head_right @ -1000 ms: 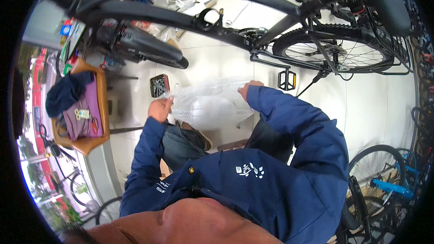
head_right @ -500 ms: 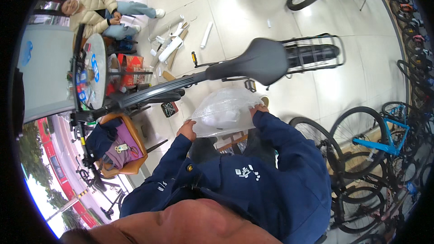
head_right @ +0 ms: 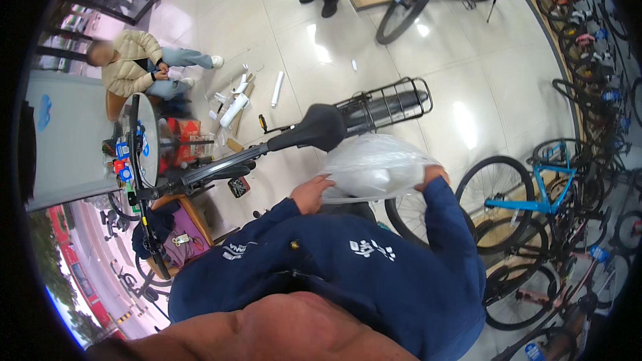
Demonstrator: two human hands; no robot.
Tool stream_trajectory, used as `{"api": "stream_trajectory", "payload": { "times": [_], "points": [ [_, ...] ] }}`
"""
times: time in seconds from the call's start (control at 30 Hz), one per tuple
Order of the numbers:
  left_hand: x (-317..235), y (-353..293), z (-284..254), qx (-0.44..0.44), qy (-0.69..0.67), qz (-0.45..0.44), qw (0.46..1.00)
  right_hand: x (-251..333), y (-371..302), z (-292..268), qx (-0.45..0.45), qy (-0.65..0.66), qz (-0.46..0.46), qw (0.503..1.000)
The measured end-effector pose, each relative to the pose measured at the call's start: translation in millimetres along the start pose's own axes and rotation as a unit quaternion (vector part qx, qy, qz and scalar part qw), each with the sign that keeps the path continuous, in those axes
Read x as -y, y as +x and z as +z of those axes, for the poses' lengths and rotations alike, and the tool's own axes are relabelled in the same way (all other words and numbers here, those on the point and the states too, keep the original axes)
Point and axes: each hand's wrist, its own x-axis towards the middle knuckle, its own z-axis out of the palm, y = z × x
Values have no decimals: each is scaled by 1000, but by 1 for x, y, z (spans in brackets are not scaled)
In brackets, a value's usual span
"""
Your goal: The person attaches the front wheel to a bicycle, then uses a cordless drill and wrench to tighten components. They then unpack bubble wrap and foam pieces from a plastic bag, handling several white foam parts and cardboard pieces.
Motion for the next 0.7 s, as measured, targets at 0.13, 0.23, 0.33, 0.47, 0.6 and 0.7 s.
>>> {"api": "stream_trajectory", "payload": {
  "times": [0.13, 0.23, 0.33, 0.47, 0.6, 0.7],
  "points": [
    [-50, 57, -13, 8, -20, 115, 993, -77, -33, -68, -94, -36, 58, 993],
    [-92, 95, -30, 14, -49, 223, 974, -129, -68, -122, -171, -32, 78, 982],
    [-132, 134, -52, -16, -12, 258, 966, -169, -91, -168, -235, -70, 104, 964],
    [-171, 186, -76, -109, 18, 258, 960, -214, -79, -223, -270, -97, 106, 952],
    [-199, 252, -81, -201, 35, 253, 946, -271, -38, -272, -350, -72, -2, 934],
    [-222, 314, -79, -318, 43, 233, 918, -313, 15, -310, -333, -87, -76, 936]
  ]
}}
